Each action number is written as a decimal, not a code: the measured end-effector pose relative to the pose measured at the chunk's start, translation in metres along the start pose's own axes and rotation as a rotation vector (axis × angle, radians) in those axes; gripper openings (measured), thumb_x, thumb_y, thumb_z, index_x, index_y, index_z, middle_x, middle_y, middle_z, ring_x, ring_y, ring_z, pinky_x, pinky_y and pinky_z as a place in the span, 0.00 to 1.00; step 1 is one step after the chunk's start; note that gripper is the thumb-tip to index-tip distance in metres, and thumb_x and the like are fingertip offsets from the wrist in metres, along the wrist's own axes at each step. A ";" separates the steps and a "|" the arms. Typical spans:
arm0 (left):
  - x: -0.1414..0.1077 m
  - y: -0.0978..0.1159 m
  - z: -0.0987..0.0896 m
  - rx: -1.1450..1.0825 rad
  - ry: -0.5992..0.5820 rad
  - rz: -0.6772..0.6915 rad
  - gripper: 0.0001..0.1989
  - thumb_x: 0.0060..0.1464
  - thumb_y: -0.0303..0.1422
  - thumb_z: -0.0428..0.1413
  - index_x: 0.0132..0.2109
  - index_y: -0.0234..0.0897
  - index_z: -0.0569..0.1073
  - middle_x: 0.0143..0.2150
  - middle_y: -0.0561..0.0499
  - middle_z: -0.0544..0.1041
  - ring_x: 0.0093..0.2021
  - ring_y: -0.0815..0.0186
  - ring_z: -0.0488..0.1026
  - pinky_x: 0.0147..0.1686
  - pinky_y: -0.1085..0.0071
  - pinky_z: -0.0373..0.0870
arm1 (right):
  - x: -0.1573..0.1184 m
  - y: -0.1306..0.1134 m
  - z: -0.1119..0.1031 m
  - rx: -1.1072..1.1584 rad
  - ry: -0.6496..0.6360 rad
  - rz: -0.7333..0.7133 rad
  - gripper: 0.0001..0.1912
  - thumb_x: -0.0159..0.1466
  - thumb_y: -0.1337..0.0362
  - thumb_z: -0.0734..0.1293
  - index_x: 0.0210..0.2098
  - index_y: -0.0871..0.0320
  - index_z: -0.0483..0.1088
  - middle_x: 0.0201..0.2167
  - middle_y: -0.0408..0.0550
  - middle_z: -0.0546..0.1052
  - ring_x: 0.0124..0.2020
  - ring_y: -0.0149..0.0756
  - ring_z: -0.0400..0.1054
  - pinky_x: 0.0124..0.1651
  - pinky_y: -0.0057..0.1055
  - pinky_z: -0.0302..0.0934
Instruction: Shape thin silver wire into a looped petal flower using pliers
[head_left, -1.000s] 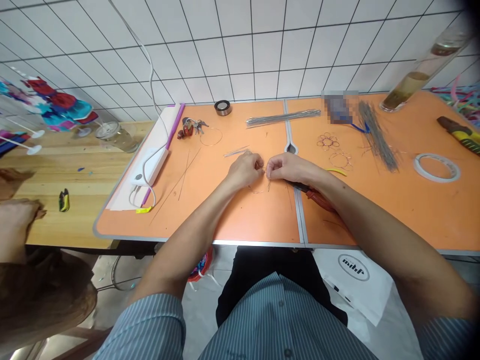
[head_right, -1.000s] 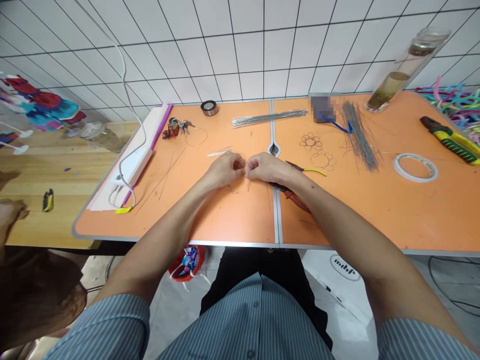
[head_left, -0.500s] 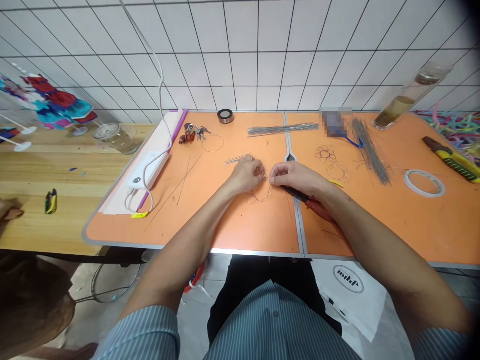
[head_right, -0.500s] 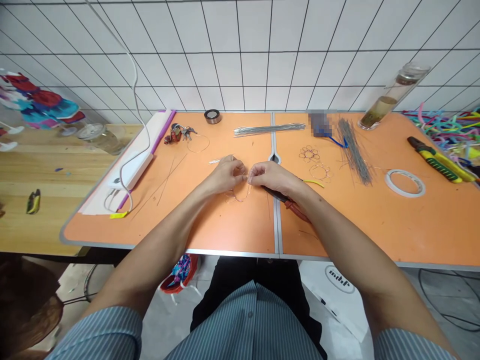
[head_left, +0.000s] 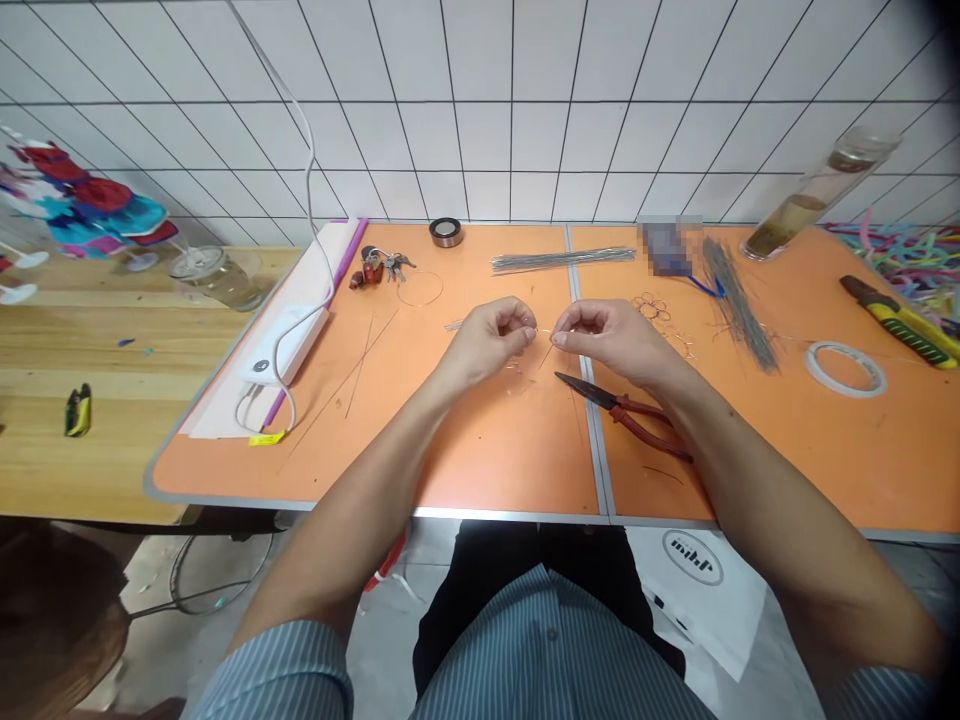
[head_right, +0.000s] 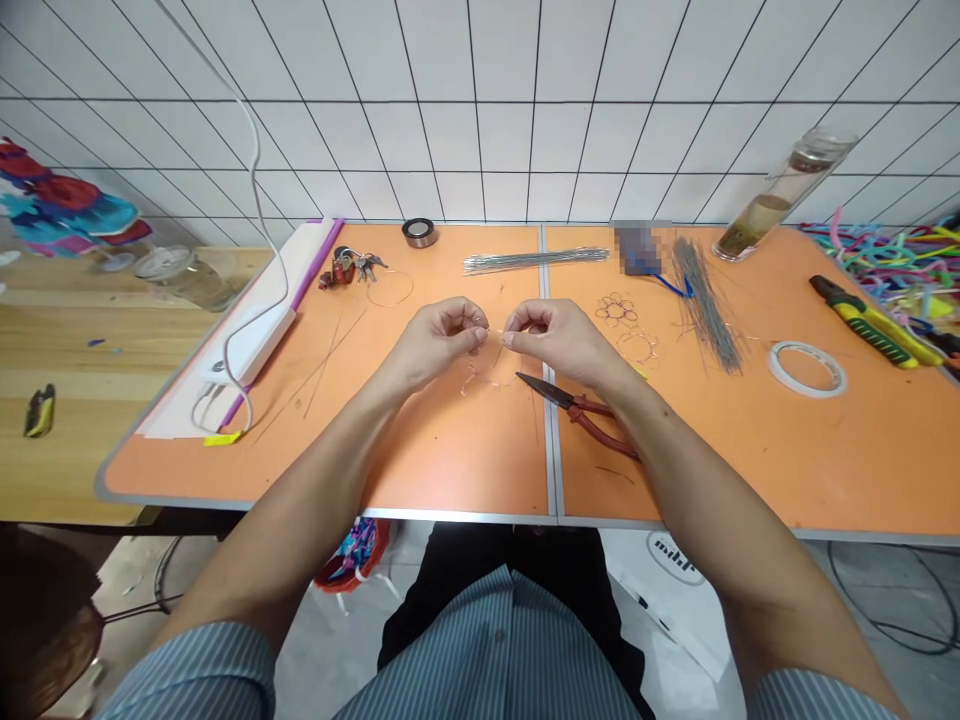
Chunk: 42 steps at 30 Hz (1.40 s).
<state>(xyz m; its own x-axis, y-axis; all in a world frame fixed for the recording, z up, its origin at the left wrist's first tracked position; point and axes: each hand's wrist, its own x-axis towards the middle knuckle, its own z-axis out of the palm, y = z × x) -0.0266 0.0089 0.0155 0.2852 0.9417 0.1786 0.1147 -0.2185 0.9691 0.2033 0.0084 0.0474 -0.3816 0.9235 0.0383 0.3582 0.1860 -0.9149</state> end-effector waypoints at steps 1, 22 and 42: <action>-0.001 0.001 0.001 0.007 -0.006 0.004 0.02 0.58 0.30 0.61 0.38 0.38 0.75 0.31 0.53 0.75 0.30 0.68 0.71 0.34 0.68 0.68 | -0.001 -0.001 0.001 0.015 -0.002 -0.004 0.10 0.62 0.56 0.78 0.33 0.54 0.80 0.29 0.41 0.75 0.32 0.32 0.65 0.37 0.33 0.58; -0.005 0.010 0.008 -0.337 0.013 -0.255 0.07 0.51 0.32 0.69 0.38 0.38 0.81 0.29 0.53 0.76 0.27 0.71 0.70 0.30 0.71 0.67 | -0.002 -0.001 0.002 0.169 -0.043 -0.052 0.20 0.60 0.45 0.83 0.34 0.54 0.80 0.30 0.44 0.78 0.29 0.34 0.70 0.34 0.34 0.65; -0.007 0.017 0.008 -0.366 0.017 -0.190 0.05 0.53 0.29 0.66 0.39 0.37 0.83 0.30 0.53 0.77 0.26 0.72 0.70 0.30 0.73 0.69 | -0.005 -0.003 -0.003 0.186 -0.028 -0.060 0.16 0.64 0.50 0.82 0.35 0.55 0.78 0.25 0.41 0.74 0.25 0.30 0.67 0.31 0.31 0.62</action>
<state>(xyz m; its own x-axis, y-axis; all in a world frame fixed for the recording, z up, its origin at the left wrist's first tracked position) -0.0190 -0.0035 0.0298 0.2752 0.9613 -0.0097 -0.1833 0.0624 0.9811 0.2066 0.0041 0.0509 -0.4217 0.9027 0.0858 0.1715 0.1723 -0.9700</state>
